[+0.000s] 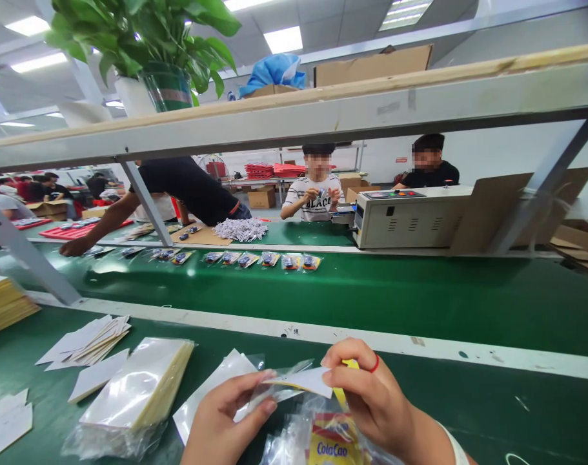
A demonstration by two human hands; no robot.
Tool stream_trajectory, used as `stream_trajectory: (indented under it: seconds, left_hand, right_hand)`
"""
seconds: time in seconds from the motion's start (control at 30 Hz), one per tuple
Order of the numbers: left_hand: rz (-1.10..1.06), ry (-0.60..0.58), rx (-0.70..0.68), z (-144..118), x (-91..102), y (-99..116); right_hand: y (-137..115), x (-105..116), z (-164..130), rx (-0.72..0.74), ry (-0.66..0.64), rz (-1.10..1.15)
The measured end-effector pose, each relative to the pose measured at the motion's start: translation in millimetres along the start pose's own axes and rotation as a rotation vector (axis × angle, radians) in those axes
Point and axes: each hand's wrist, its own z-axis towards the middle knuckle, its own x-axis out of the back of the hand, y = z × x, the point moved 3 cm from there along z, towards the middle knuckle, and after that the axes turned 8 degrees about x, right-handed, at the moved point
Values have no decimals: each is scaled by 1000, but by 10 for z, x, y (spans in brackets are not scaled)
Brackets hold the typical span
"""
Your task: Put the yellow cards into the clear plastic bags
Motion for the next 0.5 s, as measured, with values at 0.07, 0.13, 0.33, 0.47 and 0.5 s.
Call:
stream_trajectory:
  seconds: [0.07,0.13,0.33,0.47,0.5]
  left_hand:
    - [7,35,12,-14,2,13]
    - [6,47,23,-22,5,15]
    - [67,-18,-17,-5,70,-12]
    - [218,-3,-106,-8,121,7]
    - [250,0,-127,-11,129,14]
  right_hand:
    - [-13,-1,41,10,-36,-22]
    - [-22,10,80,16,-47,-44]
    - [-71,86,198,28,-95,-106]
    - [-124,116,283,23,-182,-159]
    - [-134,122,297,23,-194,-177]
